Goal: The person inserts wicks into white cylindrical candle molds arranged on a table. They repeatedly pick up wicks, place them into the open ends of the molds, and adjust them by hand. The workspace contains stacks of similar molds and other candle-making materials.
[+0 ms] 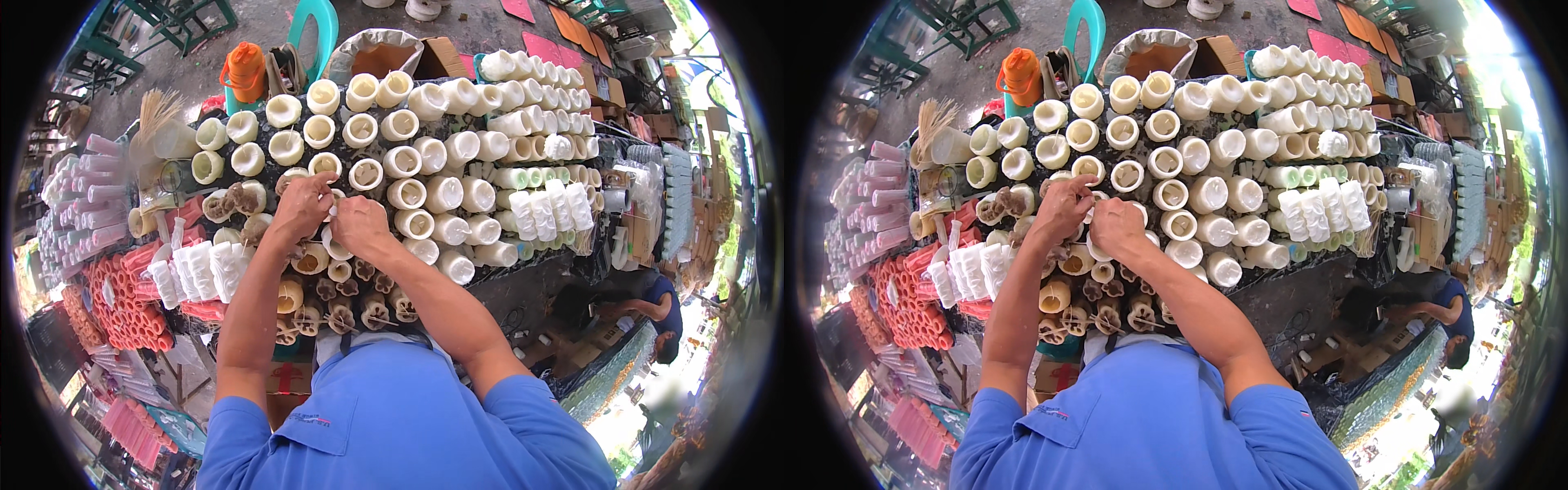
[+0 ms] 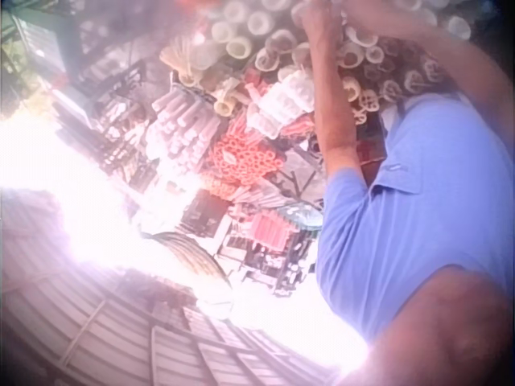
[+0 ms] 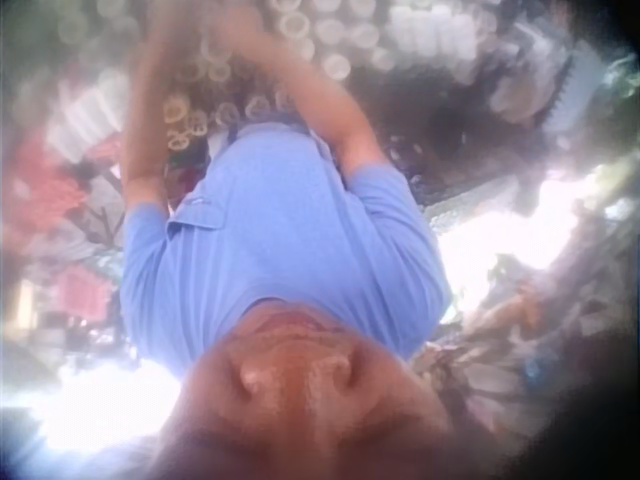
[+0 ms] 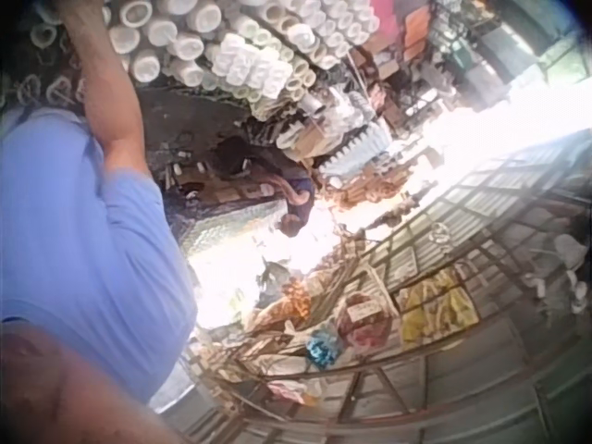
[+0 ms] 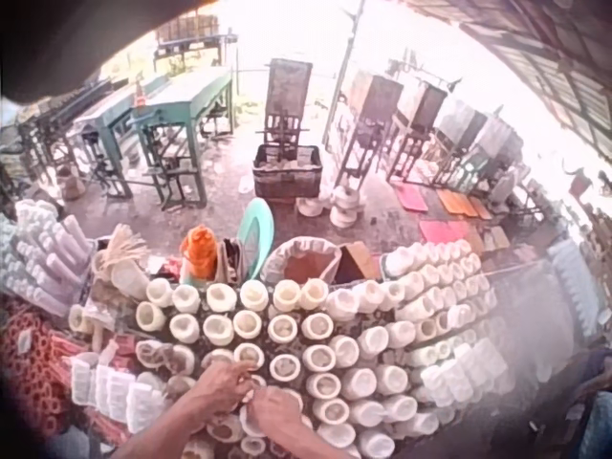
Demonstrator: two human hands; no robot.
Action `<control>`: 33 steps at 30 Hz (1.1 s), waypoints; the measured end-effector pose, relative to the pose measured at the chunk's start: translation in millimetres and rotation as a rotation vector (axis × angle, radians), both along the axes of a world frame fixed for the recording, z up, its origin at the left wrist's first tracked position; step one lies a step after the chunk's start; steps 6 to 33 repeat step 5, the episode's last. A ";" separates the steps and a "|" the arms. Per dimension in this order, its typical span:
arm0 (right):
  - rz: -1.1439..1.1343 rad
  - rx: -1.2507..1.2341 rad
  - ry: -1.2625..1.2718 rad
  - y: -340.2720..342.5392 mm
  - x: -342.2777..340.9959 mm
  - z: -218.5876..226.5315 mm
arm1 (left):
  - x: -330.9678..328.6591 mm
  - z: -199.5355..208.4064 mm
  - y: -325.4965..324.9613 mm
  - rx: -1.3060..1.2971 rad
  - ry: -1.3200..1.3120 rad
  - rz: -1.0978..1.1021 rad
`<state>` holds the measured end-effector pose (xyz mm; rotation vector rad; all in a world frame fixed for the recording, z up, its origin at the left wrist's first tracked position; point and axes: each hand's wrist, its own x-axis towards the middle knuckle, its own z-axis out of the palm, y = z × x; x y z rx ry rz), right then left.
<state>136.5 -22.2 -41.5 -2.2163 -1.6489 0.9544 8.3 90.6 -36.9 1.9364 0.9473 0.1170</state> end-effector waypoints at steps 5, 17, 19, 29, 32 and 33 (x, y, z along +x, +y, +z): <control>-0.022 0.104 -0.004 -6.8 -1.4 6.6 | -2.5 -7.3 -0.7 0.005 -0.010 0.000; -0.022 0.104 -0.004 -6.8 -1.4 6.6 | -2.5 -7.3 -0.7 0.005 -0.010 0.000; -0.022 0.104 -0.004 -6.8 -1.4 6.6 | -2.5 -7.3 -0.7 0.005 -0.010 0.000; -0.022 0.104 -0.004 -6.8 -1.4 6.6 | -2.5 -7.3 -0.7 0.005 -0.010 0.000; -0.022 0.104 -0.004 -6.8 -1.4 6.6 | -2.5 -7.3 -0.7 0.005 -0.010 0.000; -0.022 0.104 -0.004 -6.8 -1.4 6.6 | -2.5 -7.3 -0.7 0.005 -0.010 0.000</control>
